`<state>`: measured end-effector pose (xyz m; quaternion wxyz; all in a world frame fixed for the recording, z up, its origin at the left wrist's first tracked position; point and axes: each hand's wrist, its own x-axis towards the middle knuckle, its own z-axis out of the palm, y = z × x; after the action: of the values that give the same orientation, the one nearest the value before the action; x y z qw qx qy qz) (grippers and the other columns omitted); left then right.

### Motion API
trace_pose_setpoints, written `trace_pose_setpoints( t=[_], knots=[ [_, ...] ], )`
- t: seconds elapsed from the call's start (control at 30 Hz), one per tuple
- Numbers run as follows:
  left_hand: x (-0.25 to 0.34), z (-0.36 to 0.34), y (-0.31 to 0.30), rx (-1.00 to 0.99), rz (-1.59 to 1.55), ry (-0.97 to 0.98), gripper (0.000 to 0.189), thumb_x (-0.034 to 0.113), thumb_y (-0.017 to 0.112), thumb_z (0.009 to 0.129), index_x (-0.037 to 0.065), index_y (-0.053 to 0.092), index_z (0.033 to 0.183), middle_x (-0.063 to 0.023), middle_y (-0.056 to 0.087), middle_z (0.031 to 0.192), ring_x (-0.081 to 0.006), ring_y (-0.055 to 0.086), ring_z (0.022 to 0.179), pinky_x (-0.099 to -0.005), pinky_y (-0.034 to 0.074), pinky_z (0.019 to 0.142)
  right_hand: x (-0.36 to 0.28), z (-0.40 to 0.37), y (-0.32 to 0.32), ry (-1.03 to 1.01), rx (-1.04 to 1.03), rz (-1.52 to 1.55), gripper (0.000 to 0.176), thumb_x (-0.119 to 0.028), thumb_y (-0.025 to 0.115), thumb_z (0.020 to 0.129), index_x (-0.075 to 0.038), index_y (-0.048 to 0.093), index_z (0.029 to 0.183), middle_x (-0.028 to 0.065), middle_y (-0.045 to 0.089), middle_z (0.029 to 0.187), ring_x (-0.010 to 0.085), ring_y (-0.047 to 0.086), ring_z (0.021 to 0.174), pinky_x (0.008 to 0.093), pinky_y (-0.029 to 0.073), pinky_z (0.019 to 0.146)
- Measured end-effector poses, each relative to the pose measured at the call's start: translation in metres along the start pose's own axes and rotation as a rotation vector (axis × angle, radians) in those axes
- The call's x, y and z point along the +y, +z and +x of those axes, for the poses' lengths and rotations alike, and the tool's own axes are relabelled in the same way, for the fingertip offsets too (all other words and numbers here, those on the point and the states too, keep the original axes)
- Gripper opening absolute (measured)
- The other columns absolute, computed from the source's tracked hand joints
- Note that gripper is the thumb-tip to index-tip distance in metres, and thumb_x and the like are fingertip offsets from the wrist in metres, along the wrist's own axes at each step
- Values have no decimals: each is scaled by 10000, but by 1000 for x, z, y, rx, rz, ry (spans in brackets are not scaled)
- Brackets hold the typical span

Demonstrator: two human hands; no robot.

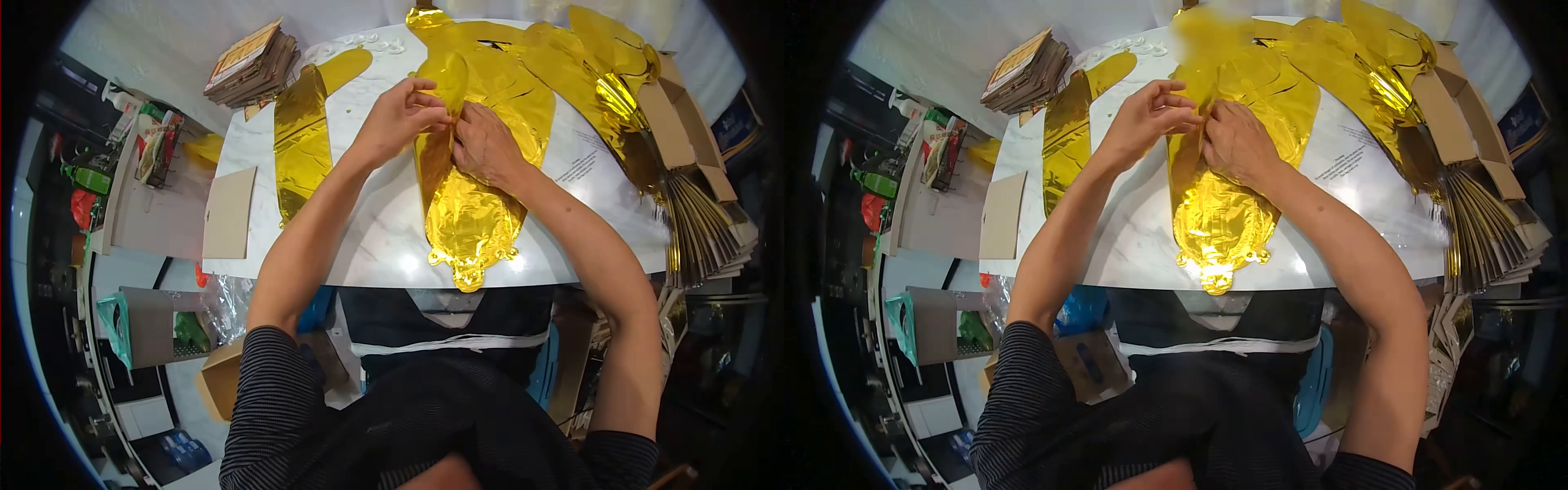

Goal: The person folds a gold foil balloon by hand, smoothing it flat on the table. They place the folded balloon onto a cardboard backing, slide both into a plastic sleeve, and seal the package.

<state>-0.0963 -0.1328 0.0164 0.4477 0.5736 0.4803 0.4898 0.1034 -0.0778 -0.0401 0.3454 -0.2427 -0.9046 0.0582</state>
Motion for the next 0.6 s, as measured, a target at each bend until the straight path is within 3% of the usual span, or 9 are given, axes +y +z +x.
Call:
trace_pose_setpoints(
  t=[0.07, 0.13, 0.17, 0.23, 0.27, 0.3, 0.37, 0.4, 0.6],
  knots=[
    [-10, -7, -14, -10, 46, 40, 446, 96, 729, 992, -61, 559, 1372, -130, 709, 1126, -186, 737, 1032, -319, 612, 933, -1, 0, -3, 52, -47, 46, 327, -120, 696, 865, -17, 675, 1174, 202, 638, 1215, 396, 607, 1171, 483, 492, 1027],
    [-16, -21, -36, 142, 491, 34, 368, 101, 743, 973, -54, 641, 1291, -140, 716, 1189, -211, 725, 1096, -357, 592, 953, 0, 0, -2, -37, 16, 39, 305, -129, 695, 870, -19, 666, 1153, 204, 622, 1147, 401, 597, 1118, 485, 492, 994],
    [-16, -30, -41, 142, 493, 32, 368, 101, 743, 973, -54, 641, 1291, -140, 716, 1189, -211, 725, 1096, -357, 592, 953, 0, 0, -3, -36, 17, 42, 305, -129, 695, 870, -19, 666, 1153, 204, 622, 1147, 401, 597, 1118, 485, 492, 994],
    [-18, -49, -49, 66, 959, 205, 317, 111, 745, 957, -39, 696, 1231, -157, 716, 1281, -285, 716, 1151, -398, 569, 985, -1, 1, -3, -16, -20, 33, 314, -131, 692, 874, -19, 667, 1167, 203, 624, 1163, 396, 589, 1138, 474, 488, 1009],
    [-22, -55, -50, -6, 977, 234, 443, 162, 740, 966, -13, 640, 1360, -178, 645, 1426, -360, 613, 1333, -443, 491, 1126, -1, 1, -4, -19, -22, 37, 314, -131, 692, 874, -19, 667, 1167, 203, 624, 1163, 396, 589, 1138, 474, 488, 1009],
    [-27, -59, -50, -3, 977, 229, 443, 162, 740, 966, -13, 640, 1360, -178, 645, 1426, -360, 613, 1333, -443, 491, 1126, -2, 1, -5, -16, -15, 41, 314, -130, 689, 878, -18, 668, 1170, 204, 624, 1157, 399, 592, 1131, 474, 491, 1004],
    [-27, -61, -41, -147, 1015, 402, 547, 247, 755, 956, -3, 602, 1418, -215, 568, 1517, -392, 481, 1462, -505, 368, 1232, -1, 1, -2, -16, -13, 45, 313, -130, 687, 881, -17, 668, 1173, 205, 625, 1152, 402, 596, 1124, 474, 494, 1000],
    [-28, -60, -41, -217, 1048, 367, 650, 315, 720, 984, -28, 512, 1496, -225, 474, 1597, -401, 388, 1526, -517, 285, 1280, -1, 2, 0, -26, 4, 47, 320, -128, 686, 885, -17, 668, 1184, 205, 626, 1146, 403, 600, 1113, 473, 499, 993],
    [-31, -49, -31, -266, 1206, 351, 754, 451, 614, 1035, -52, 409, 1558, -252, 376, 1652, -388, 311, 1567, -515, 226, 1301, 0, 3, -2, 6, -37, 35, 341, -126, 682, 894, -16, 665, 1216, 200, 637, 1155, 399, 615, 1111, 471, 513, 981]
  ],
)
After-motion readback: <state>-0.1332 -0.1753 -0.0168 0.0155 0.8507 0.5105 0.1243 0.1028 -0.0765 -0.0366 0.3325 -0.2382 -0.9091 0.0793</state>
